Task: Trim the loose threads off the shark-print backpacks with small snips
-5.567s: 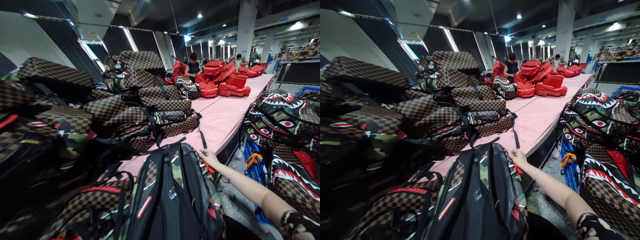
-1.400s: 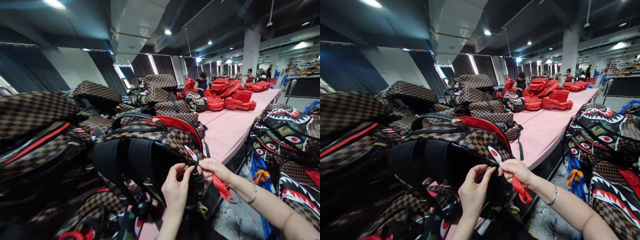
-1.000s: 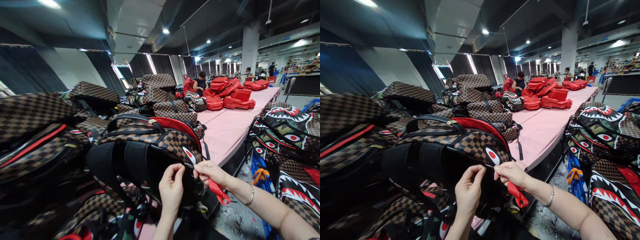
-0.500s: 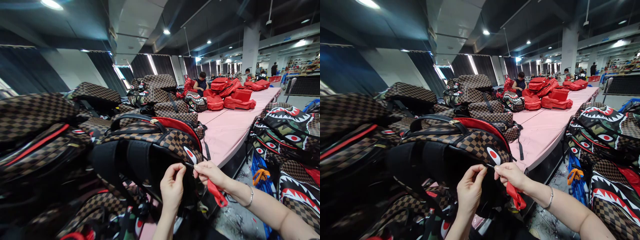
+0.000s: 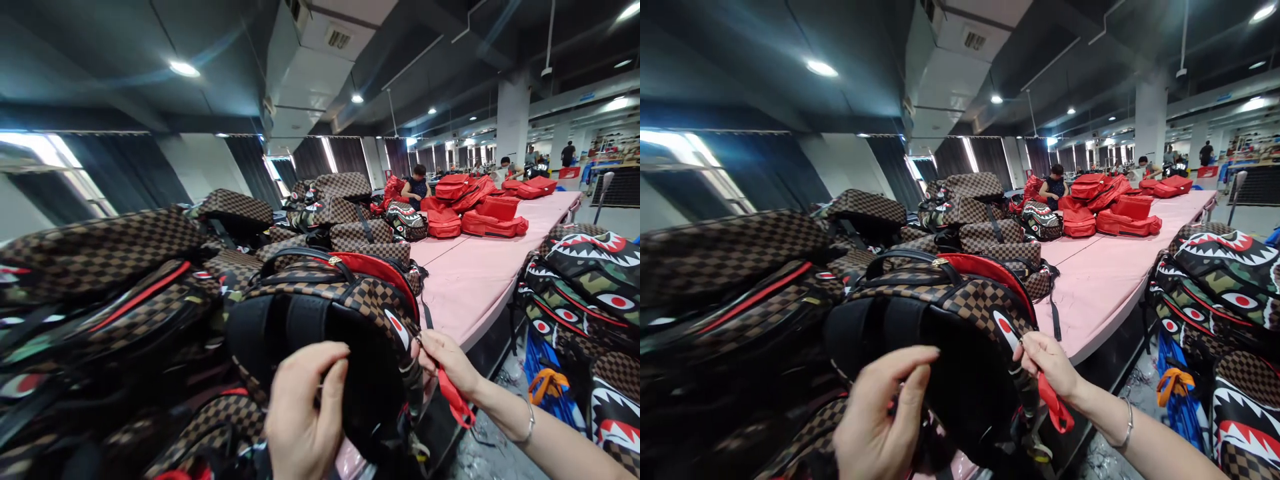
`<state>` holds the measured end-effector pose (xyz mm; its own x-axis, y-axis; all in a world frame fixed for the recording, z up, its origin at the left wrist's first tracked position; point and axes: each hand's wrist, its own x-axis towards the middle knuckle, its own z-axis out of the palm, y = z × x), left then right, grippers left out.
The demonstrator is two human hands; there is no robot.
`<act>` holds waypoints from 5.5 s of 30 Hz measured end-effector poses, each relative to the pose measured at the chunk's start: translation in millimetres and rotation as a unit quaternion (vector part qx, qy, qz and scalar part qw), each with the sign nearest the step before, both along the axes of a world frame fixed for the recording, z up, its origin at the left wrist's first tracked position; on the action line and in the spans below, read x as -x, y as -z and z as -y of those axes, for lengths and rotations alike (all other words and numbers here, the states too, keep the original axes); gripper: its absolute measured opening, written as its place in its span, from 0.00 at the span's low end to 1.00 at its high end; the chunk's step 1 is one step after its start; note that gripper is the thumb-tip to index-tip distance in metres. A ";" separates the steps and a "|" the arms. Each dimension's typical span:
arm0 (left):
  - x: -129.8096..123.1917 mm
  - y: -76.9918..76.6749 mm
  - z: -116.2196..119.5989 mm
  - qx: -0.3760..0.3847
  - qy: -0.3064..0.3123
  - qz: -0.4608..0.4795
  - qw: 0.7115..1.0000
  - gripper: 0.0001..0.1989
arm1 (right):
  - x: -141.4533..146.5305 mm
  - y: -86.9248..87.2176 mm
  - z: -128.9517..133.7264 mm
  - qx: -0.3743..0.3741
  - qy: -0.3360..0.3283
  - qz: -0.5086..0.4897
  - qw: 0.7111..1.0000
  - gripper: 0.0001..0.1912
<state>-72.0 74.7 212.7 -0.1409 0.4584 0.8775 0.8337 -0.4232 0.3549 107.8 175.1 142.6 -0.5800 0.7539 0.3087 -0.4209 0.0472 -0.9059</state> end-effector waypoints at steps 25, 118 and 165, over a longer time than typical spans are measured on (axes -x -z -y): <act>5.9 0.2 5.3 0.105 0.066 0.474 0.872 0.21 | 41.9 -14.8 -76.5 -0.343 0.348 0.142 0.861 0.12; 19.2 3.0 14.7 0.151 0.139 0.419 0.885 0.20 | 48.8 -135.5 1.9 -0.852 0.251 0.201 0.414 0.12; 12.8 0.7 9.8 0.068 0.082 0.449 0.887 0.12 | 51.9 -130.6 7.7 -0.740 0.178 0.303 0.573 0.04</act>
<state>-84.9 64.9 211.9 -0.6770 0.6302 0.3800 0.1200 -0.4149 0.9019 55.9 167.4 273.2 -0.8096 0.0302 0.5862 0.2261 0.9377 0.2640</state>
